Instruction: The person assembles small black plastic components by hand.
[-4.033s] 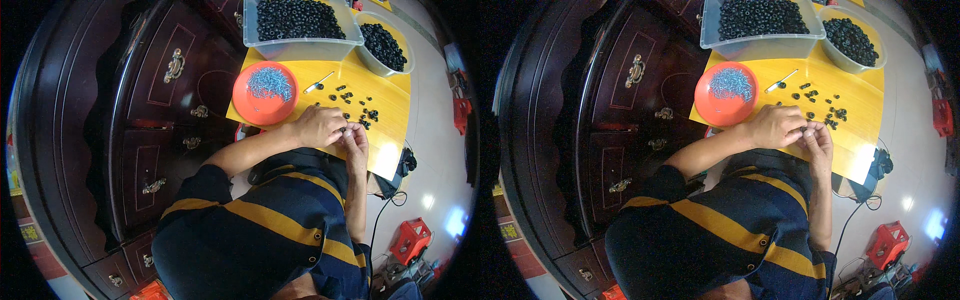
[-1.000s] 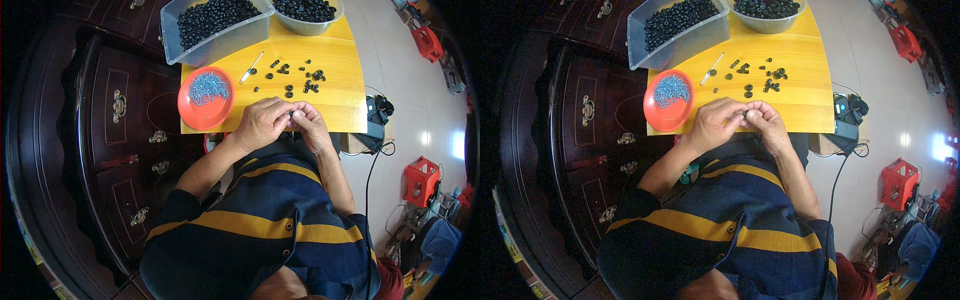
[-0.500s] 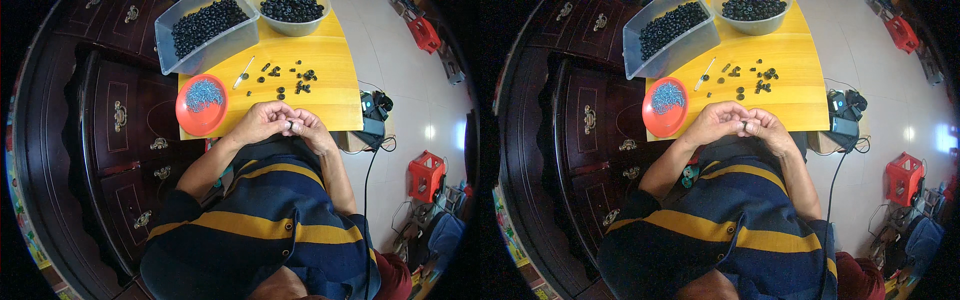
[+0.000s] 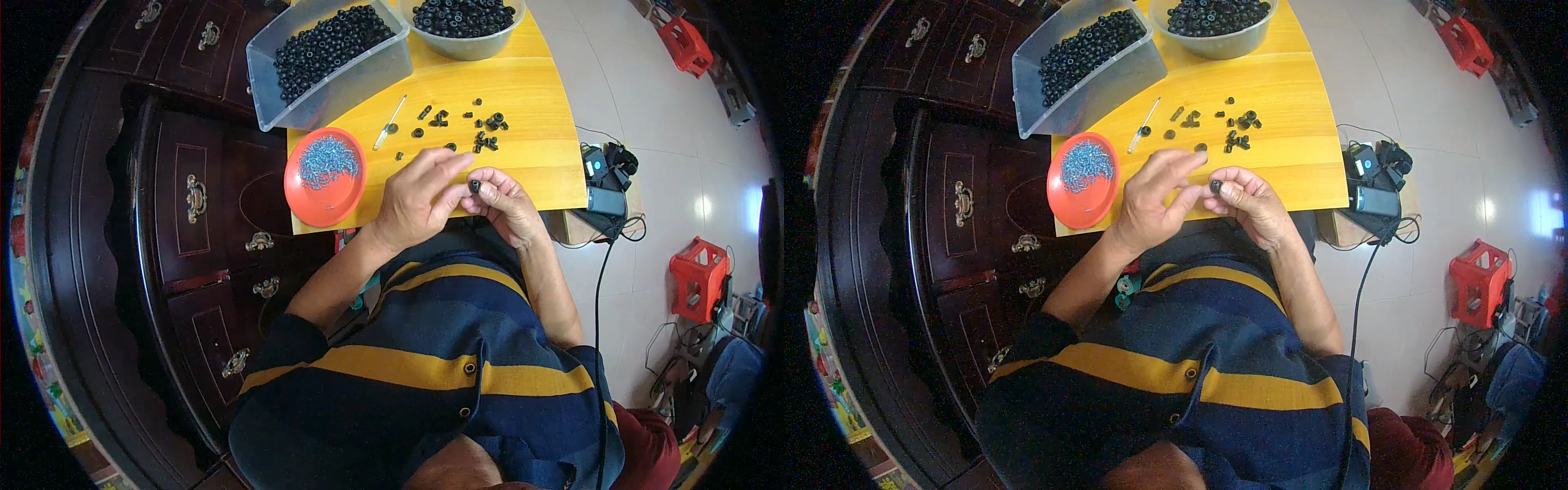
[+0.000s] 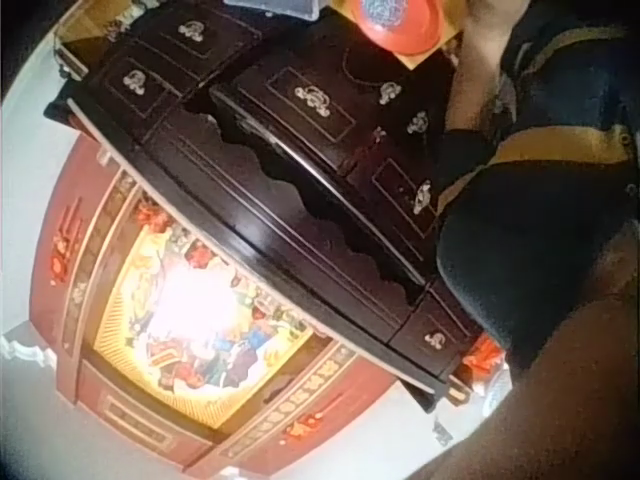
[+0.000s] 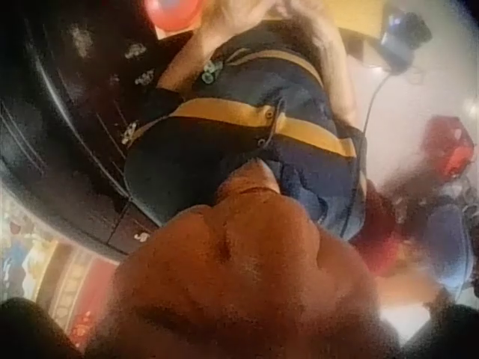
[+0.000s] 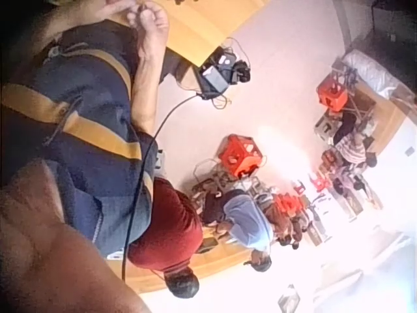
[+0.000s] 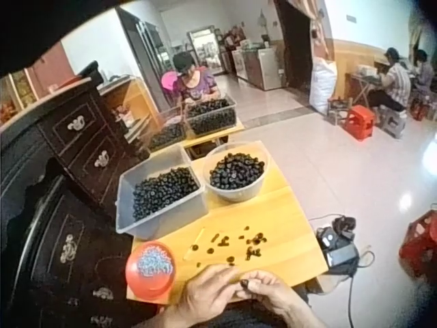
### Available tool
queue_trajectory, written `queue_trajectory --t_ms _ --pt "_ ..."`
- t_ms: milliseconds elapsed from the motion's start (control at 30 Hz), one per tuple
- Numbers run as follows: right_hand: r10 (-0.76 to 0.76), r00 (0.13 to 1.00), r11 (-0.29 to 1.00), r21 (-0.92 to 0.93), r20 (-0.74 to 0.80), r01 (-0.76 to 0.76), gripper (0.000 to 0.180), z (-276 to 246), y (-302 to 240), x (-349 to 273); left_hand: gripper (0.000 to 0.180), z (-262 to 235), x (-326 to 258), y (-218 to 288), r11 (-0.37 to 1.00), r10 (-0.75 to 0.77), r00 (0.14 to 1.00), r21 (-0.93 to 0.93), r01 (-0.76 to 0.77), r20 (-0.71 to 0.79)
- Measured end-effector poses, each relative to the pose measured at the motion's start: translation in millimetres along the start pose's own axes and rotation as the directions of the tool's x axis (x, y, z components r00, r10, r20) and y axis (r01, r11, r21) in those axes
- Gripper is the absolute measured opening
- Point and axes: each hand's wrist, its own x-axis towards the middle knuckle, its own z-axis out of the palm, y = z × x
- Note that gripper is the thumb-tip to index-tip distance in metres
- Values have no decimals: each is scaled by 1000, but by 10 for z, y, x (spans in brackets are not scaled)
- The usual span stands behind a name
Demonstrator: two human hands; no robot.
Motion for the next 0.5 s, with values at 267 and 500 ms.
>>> queue_trajectory --t_ms 267,500 --pt "-77 997 996 37 21 76 24 -28 36 11 40 61 -90 -158 901 291 947 295 -319 134" --pt "-80 997 996 35 1 80 23 -22 -10 -4 39 57 -73 -154 884 296 942 326 -334 161"
